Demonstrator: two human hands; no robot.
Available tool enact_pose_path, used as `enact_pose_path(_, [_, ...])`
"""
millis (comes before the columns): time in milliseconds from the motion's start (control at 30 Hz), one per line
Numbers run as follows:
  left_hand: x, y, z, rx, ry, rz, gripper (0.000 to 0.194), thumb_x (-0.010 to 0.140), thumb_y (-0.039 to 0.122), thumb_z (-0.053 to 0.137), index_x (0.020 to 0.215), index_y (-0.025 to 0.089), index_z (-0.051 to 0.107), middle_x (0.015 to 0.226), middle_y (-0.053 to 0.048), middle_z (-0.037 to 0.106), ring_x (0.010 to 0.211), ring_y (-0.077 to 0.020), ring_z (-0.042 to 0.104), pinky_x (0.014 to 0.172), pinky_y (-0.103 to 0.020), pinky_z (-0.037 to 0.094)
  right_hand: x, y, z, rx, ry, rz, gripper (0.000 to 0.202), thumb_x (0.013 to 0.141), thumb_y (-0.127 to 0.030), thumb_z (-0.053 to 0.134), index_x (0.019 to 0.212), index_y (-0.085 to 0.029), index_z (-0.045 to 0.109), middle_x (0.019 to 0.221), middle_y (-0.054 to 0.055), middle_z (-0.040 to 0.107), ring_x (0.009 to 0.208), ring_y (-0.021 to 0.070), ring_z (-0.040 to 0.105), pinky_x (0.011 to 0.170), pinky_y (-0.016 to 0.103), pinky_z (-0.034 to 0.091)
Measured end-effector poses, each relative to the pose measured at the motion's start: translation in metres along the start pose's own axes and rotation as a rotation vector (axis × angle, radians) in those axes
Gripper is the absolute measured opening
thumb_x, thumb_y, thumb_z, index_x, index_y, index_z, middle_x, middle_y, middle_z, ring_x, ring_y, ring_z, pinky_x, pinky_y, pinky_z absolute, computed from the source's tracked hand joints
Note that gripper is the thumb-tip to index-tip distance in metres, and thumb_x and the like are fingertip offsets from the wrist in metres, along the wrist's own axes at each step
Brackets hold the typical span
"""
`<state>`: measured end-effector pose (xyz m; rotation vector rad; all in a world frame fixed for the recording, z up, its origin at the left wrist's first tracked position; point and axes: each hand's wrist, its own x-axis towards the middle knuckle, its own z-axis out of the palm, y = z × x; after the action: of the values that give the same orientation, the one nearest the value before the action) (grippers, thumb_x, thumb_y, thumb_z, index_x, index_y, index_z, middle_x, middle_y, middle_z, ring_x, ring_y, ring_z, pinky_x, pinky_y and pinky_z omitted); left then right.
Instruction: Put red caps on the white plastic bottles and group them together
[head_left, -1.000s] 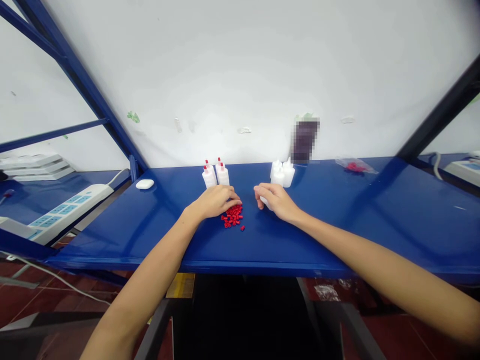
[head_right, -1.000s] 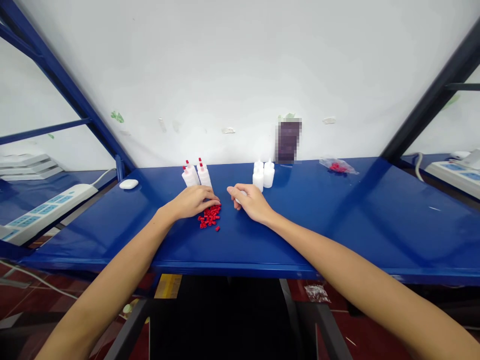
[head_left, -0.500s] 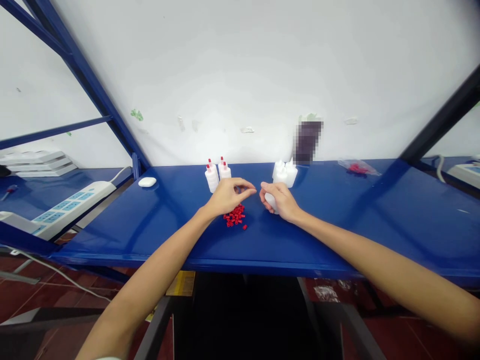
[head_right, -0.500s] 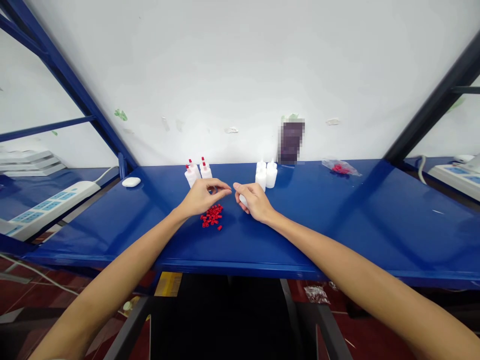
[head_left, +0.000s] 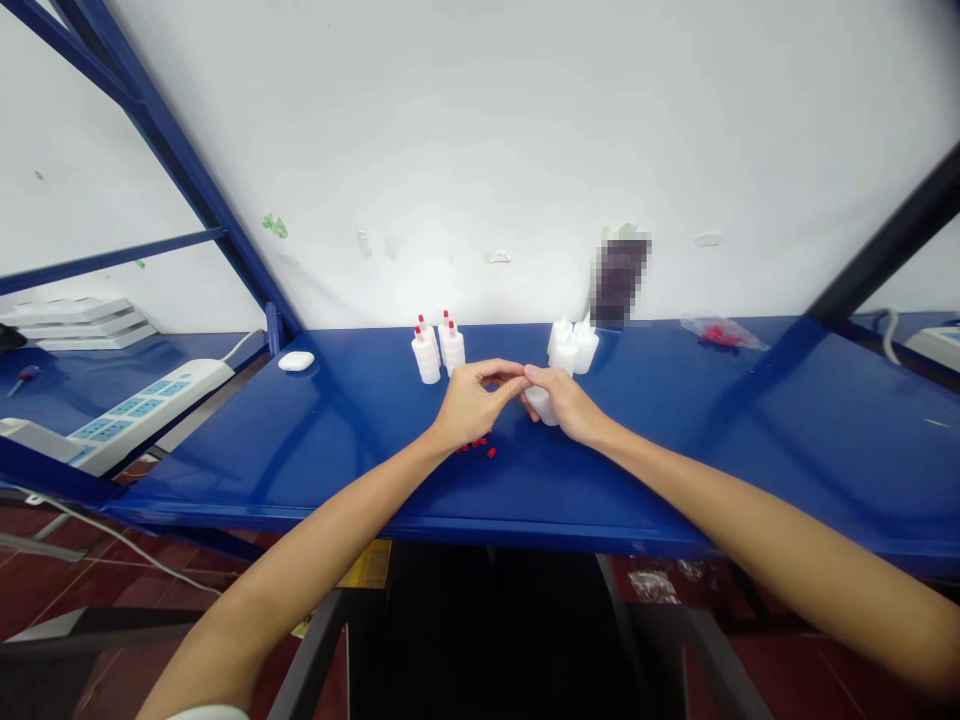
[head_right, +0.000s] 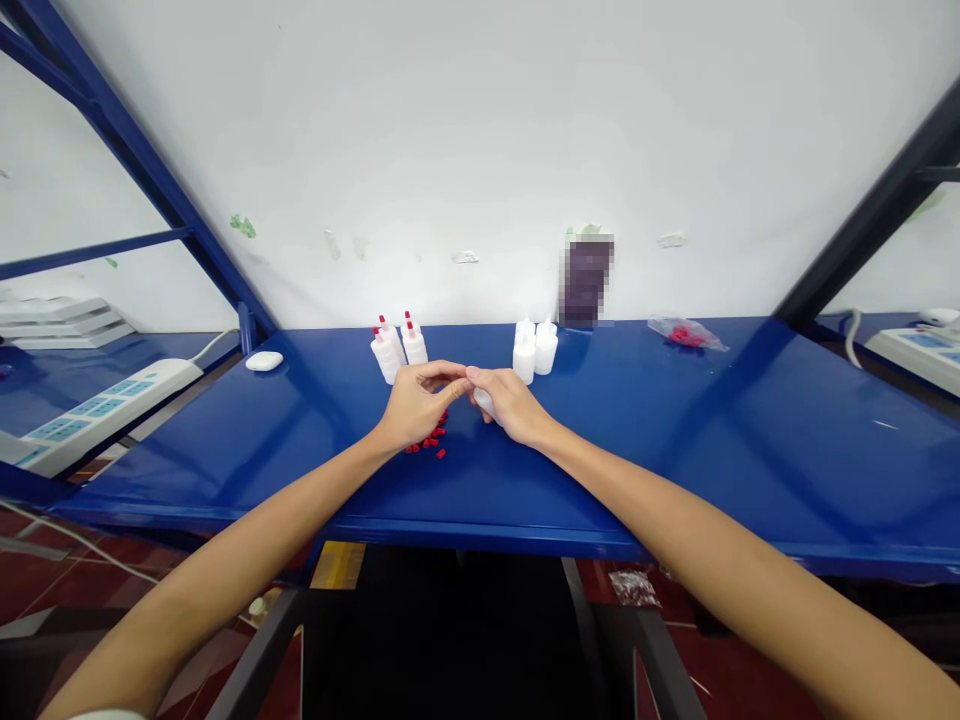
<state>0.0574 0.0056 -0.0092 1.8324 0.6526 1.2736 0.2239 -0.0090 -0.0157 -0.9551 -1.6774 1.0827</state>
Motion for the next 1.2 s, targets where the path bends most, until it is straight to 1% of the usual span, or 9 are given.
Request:
enact_pose_path(100, [0.000,0.003,-0.001,0.065,0.049,0.032,0.022,0.082,0.034,0.075,0.090,0.014,0.077,0.087,-0.007,0.077,0.079,-0.0181,0.072,0.078,-0.031,0.058,-0.001,-0.002,0.000,0.005,-0.059,-0.010,0.064,0.093,-0.068,0.035,0.057,-0.019,0.055,0.050,0.002,0.055,0.048,0.0143,0.050,0.055,0.030,0.038])
enact_pose_path(200, [-0.001,0.004,-0.002,0.108,0.039,0.044,0.021,0.083,0.033,0.074,0.091,0.014,0.077,0.090,-0.008,0.077,0.084,-0.0190,0.071,0.079,-0.031,0.057,-0.002,-0.003,0.001,0.003,-0.097,-0.034,0.065,0.095,-0.066,0.033,0.054,-0.020,0.053,0.047,0.002,0.054,0.047,0.0140,0.050,0.056,0.030,0.039])
enact_pose_path(567, [-0.001,0.003,-0.004,0.165,-0.174,0.078,0.016,0.087,0.030,0.070,0.093,0.015,0.072,0.095,-0.008,0.069,0.079,-0.0145,0.060,0.074,-0.029,0.050,-0.002,-0.002,-0.001,0.074,-0.081,-0.031,0.044,0.088,-0.049,0.048,0.054,-0.020,0.049,0.042,-0.002,0.046,0.038,0.0106,0.040,0.041,0.026,0.030])
enact_pose_path(700, [0.000,0.005,-0.005,0.208,-0.191,0.138,0.019,0.092,0.033,0.063,0.098,0.016,0.067,0.099,-0.008,0.064,0.083,-0.0148,0.058,0.075,-0.028,0.049,-0.004,-0.001,0.001,0.069,-0.083,-0.071,0.041,0.093,-0.051,0.046,0.069,-0.019,0.054,0.047,-0.004,0.046,0.039,0.0104,0.040,0.040,0.025,0.030])
enact_pose_path(800, [-0.001,0.009,-0.023,0.326,-0.213,0.192,0.020,0.095,0.035,0.058,0.098,0.016,0.062,0.093,-0.005,0.061,0.075,-0.0127,0.054,0.069,-0.026,0.046,-0.005,0.001,0.002,0.048,-0.068,-0.083,0.039,0.097,-0.053,0.044,0.080,-0.020,0.054,0.051,-0.005,0.048,0.043,0.0110,0.044,0.044,0.024,0.034])
enact_pose_path(933, [-0.012,0.013,-0.076,0.668,-0.201,0.129,0.018,0.095,0.034,0.055,0.089,0.017,0.057,0.068,0.003,0.055,0.057,-0.0099,0.046,0.058,-0.024,0.037,-0.005,0.001,0.003,-0.070,-0.062,-0.066,0.051,0.100,-0.058,0.034,0.074,-0.019,0.055,0.053,-0.003,0.050,0.048,0.0114,0.048,0.052,0.026,0.038])
enact_pose_path(1033, [-0.020,0.009,-0.113,0.926,-0.220,0.000,0.019,0.090,0.034,0.058,0.079,0.018,0.056,0.059,0.004,0.054,0.052,-0.0106,0.047,0.057,-0.024,0.033,-0.004,-0.001,0.004,-0.158,-0.008,-0.098,0.052,0.096,-0.059,0.044,0.064,-0.019,0.052,0.056,-0.002,0.049,0.052,0.0114,0.046,0.056,0.027,0.037])
enact_pose_path(1133, [-0.021,0.001,-0.129,1.068,-0.230,-0.110,0.021,0.090,0.038,0.058,0.082,0.019,0.059,0.060,0.003,0.060,0.054,-0.0129,0.053,0.056,-0.025,0.031,-0.005,-0.005,0.004,-0.226,0.146,-0.168,0.040,0.081,-0.051,0.068,0.063,-0.020,0.051,0.059,-0.003,0.050,0.057,0.0120,0.044,0.058,0.028,0.036])
enact_pose_path(1200, [-0.020,-0.003,-0.128,1.115,-0.209,-0.120,0.023,0.092,0.042,0.055,0.091,0.020,0.063,0.061,0.002,0.062,0.054,-0.0143,0.056,0.056,-0.025,0.031,-0.007,-0.006,0.002,-0.231,0.236,-0.211,0.032,0.074,-0.041,0.072,0.065,-0.021,0.050,0.060,-0.003,0.050,0.057,0.0124,0.043,0.059,0.028,0.036])
